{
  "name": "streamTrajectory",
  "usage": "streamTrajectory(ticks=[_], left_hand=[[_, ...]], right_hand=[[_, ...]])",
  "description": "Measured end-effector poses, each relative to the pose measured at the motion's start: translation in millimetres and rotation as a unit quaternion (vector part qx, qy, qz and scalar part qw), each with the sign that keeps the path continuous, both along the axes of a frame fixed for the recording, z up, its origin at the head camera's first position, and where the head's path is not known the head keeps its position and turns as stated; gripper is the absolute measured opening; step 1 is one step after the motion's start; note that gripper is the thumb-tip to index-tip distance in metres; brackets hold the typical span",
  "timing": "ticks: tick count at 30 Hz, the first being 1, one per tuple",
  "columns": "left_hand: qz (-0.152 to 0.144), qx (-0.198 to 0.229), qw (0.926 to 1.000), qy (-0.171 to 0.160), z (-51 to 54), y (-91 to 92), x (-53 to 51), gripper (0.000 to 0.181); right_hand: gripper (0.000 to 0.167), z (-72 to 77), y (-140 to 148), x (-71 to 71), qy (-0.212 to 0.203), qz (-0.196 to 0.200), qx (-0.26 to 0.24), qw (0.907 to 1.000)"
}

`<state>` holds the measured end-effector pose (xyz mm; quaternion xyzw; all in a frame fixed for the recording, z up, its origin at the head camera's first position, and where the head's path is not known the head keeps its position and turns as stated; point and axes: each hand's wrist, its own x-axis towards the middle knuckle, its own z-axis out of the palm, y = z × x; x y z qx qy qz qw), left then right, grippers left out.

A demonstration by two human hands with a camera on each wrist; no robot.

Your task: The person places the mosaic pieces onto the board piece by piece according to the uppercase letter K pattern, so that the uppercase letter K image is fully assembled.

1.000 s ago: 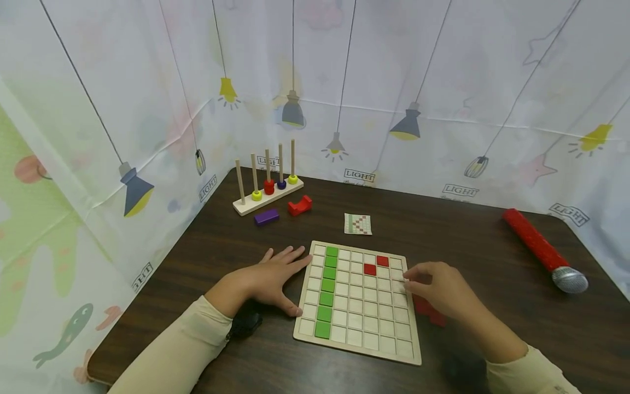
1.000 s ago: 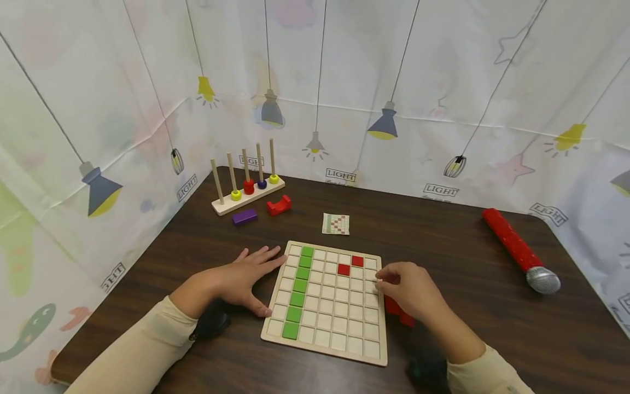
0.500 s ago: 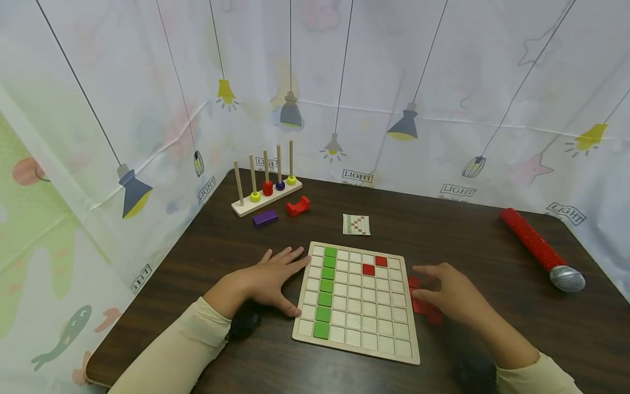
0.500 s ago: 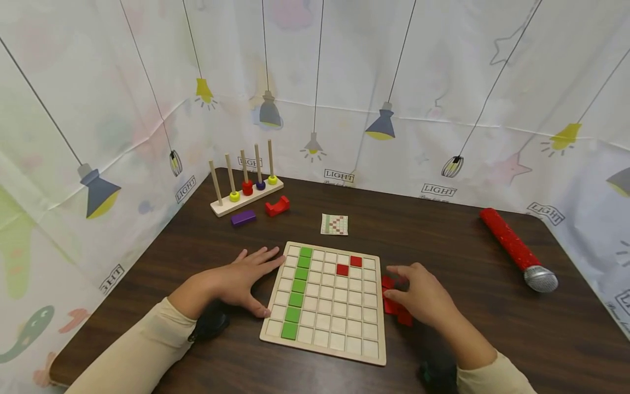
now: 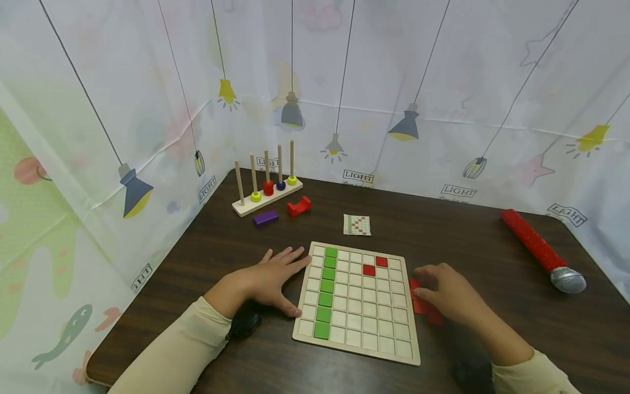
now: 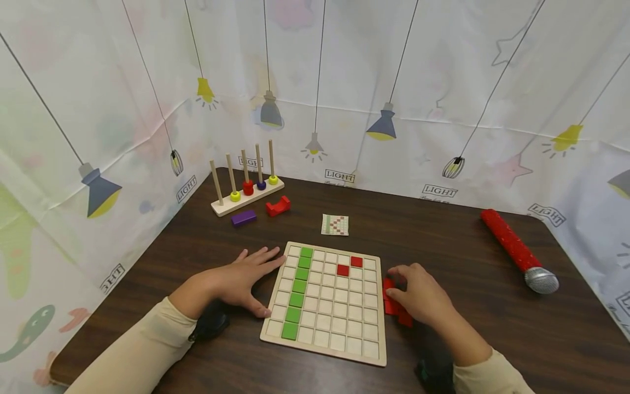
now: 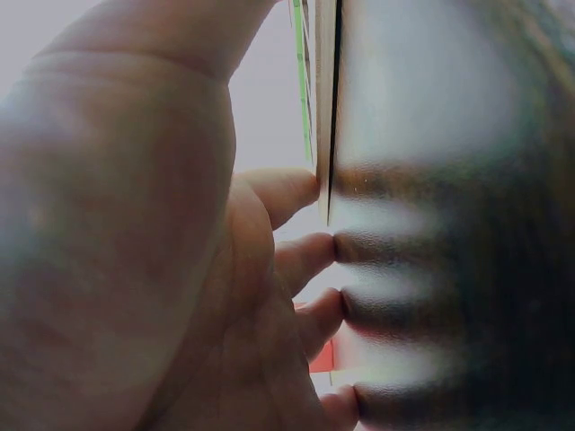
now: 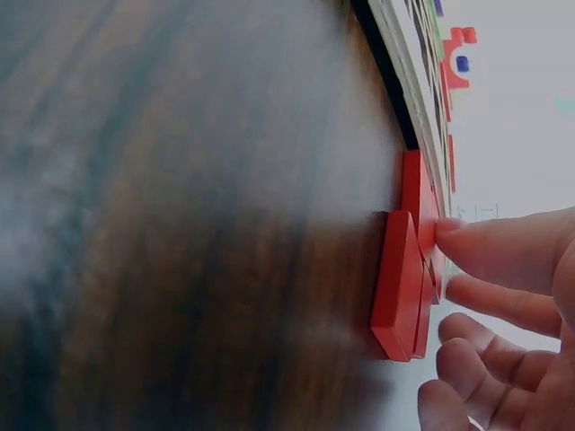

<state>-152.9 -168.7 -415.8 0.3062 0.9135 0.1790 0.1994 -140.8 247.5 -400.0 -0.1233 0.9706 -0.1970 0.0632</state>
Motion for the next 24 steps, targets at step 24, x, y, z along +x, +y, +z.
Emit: streamTrajectory(ticks=[24], left_hand=[[-0.002, 0.006, 1.0, 0.004, 1.0, -0.2, 0.4, 0.12]], right_hand=[[0.014, -1.4, -0.9, -3.2, 0.015, -0.05, -0.045, 0.9976]])
